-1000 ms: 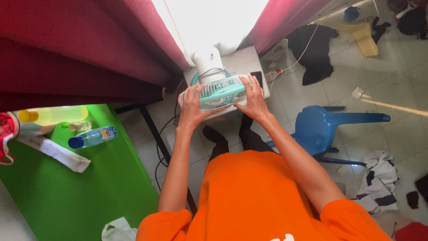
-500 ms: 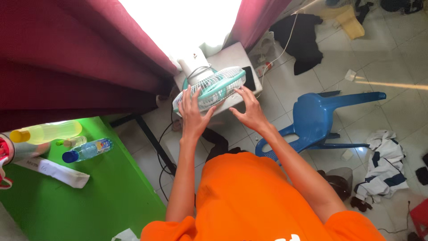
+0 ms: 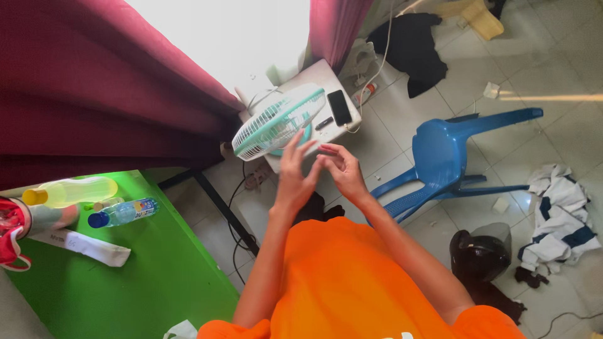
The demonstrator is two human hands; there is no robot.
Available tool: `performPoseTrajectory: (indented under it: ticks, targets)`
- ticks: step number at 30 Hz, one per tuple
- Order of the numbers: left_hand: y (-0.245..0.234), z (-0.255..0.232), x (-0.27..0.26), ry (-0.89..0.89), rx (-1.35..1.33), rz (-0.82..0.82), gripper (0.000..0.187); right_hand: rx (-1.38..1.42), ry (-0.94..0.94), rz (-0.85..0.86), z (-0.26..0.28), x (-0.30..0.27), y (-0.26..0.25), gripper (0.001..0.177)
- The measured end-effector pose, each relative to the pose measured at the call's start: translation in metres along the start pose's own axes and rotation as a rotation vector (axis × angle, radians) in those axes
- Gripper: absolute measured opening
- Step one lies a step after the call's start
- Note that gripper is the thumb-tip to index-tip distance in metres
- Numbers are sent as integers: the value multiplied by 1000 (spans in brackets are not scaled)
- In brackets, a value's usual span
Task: The person picks up a small teal and white electric fan from the floor and carries it across the room. They place the fan on top of a white mini-fridge near a window. Afterward, the person walks over to a pair of light blue sneakers on the floor and picks one up to inspect it.
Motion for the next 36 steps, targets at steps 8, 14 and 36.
performPoseTrajectory:
  ticks: [8, 14, 36]
  targets:
    - [67, -69, -20, 288, 58, 243, 66, 711, 25, 101, 55, -39, 14, 79]
    - [89, -84, -35, 391, 133, 438, 76, 698, -62, -250, 136, -52, -17, 81]
    - [211, -84, -64, -454, -984, 906, 94, -900, -401, -724, 77, -187, -57, 62]
Point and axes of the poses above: each hand's wrist, its own x-axis towards the middle knuckle, its own y-axis out of the palm, z = x × y, the point moved 3 cm from there along x, towards the middle knuckle, and after that the axes turned 5 degrees about z, right-handed, at the moved point
